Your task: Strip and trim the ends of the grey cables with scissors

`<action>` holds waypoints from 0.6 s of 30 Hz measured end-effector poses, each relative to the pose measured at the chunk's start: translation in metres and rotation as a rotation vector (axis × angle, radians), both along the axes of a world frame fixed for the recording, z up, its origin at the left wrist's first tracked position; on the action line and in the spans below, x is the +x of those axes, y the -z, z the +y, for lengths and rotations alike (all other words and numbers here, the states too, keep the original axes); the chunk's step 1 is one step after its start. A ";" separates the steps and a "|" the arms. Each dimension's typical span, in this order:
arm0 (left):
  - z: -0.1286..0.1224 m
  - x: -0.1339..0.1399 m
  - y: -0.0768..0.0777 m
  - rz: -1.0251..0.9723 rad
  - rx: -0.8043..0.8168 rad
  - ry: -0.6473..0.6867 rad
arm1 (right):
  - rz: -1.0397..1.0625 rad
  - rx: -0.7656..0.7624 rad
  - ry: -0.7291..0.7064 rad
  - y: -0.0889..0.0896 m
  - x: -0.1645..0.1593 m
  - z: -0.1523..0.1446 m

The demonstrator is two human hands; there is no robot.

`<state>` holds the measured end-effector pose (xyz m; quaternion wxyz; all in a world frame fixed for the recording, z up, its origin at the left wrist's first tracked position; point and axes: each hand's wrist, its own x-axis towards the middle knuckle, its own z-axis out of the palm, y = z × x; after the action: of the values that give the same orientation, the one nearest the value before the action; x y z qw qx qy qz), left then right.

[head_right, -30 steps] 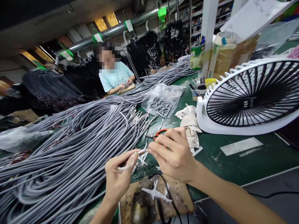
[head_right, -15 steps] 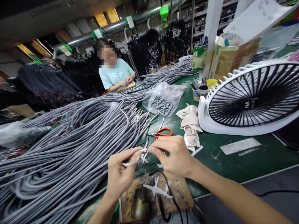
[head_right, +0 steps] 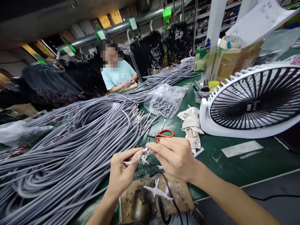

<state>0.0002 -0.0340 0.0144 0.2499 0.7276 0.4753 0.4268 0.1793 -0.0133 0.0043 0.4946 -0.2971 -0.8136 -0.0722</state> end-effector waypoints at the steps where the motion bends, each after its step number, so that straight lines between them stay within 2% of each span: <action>1: 0.000 0.000 -0.001 0.005 0.002 0.004 | -0.041 0.043 0.024 0.002 0.000 0.000; 6: -0.001 0.000 0.002 0.104 0.112 0.013 | -0.164 0.173 0.076 0.010 0.000 0.001; 9: 0.000 -0.001 0.006 0.280 0.217 0.008 | -0.267 0.171 0.085 0.010 -0.002 0.001; 13: 0.002 -0.002 0.010 0.527 0.269 0.036 | -0.359 0.027 0.073 0.013 -0.004 0.002; 15: 0.001 -0.002 0.009 0.529 0.262 0.091 | -0.303 -0.087 0.053 0.013 -0.002 0.004; 18: 0.000 -0.003 0.005 0.404 0.195 0.163 | -0.081 -0.224 0.017 0.008 0.003 0.007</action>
<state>-0.0026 -0.0342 0.0093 0.1118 0.8550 0.4118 0.2948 0.1826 -0.0066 -0.0038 0.4244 -0.3542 -0.8333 0.0032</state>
